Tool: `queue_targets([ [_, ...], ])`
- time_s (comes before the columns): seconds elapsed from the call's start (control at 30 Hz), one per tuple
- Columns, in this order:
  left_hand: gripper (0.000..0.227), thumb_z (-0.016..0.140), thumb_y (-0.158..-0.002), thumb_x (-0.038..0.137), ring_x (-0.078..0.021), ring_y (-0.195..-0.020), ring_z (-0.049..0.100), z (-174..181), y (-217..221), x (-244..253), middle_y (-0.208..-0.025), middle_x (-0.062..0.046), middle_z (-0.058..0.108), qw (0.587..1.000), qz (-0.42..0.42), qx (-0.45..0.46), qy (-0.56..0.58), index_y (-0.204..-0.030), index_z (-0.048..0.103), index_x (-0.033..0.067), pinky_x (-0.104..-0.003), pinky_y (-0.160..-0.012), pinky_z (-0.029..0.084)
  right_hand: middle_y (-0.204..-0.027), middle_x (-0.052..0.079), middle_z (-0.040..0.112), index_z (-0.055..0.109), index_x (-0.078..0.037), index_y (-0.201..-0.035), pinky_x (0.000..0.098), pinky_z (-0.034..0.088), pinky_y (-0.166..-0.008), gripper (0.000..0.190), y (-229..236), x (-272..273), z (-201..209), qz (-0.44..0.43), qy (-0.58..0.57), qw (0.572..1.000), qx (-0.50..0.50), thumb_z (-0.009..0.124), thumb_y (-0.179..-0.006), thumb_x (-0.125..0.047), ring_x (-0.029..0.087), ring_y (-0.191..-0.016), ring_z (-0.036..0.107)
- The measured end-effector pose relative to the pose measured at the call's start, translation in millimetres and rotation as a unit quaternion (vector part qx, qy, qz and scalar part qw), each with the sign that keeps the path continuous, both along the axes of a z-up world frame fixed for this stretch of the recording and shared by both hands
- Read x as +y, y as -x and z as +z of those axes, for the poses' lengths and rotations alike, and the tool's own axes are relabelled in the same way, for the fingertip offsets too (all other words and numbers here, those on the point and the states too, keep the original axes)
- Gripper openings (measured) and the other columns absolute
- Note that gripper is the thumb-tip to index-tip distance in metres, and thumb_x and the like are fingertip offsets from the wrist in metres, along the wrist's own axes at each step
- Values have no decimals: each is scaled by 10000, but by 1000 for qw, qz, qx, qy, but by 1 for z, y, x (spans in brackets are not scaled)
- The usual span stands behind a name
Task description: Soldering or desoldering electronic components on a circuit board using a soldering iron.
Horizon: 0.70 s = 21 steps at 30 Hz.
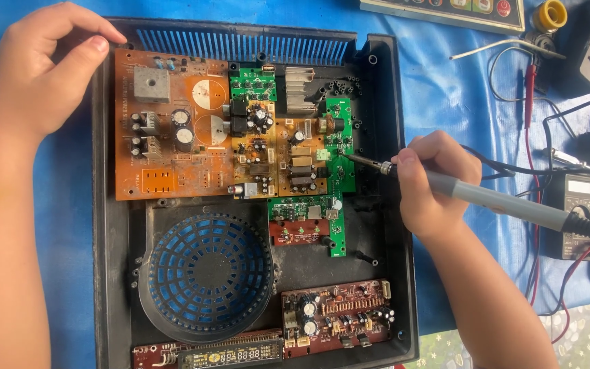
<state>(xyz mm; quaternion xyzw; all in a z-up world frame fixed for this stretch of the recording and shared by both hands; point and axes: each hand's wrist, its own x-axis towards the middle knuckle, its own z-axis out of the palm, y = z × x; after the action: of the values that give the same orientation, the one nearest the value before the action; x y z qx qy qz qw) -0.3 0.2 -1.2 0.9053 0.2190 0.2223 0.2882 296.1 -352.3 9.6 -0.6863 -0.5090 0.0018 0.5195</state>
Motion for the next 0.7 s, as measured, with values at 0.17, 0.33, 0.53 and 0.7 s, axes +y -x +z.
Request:
queue_targets([
  [0.17, 200, 524, -1193, -17, -277, -1168, 605, 1, 0, -1, -1256, -143, 670, 1000, 2, 1, 5, -1281, 704, -23, -403, -979, 444, -640, 108, 546, 457, -13, -740, 281, 307, -554, 253, 0, 1, 0, 4, -15, 1000, -2, 537, -961, -108, 152, -524, 393],
  [0.33, 190, 531, -1195, -32, -290, -1211, 622, 0, 0, 0, -1280, -155, 683, 1000, -5, -6, 0, -1283, 699, -30, -414, -1014, 453, -643, 108, 527, 450, -9, -739, 287, 311, -559, 239, -1, 1, -3, 12, -27, 1000, 6, 529, -950, -87, 164, -529, 408],
  [0.53, 183, 534, -1204, -34, -301, -1222, 623, -1, 1, 0, -1292, -167, 682, 1000, -8, -7, -2, -1290, 695, -40, -423, -1023, 457, -647, 98, 551, 493, -9, -753, 278, 304, -554, 276, -3, -1, -3, 15, -9, 1000, 0, 539, -979, -162, 143, -523, 379],
  [0.7, 184, 535, -1193, -21, -278, -1215, 622, -2, 0, 1, -1286, -148, 683, 1000, -3, -10, 10, -1283, 695, -23, -407, -1031, 447, -635, 89, 537, 495, -11, -751, 278, 293, -550, 261, -2, 0, -3, 10, -6, 1000, -6, 542, -970, -145, 141, -519, 362],
])
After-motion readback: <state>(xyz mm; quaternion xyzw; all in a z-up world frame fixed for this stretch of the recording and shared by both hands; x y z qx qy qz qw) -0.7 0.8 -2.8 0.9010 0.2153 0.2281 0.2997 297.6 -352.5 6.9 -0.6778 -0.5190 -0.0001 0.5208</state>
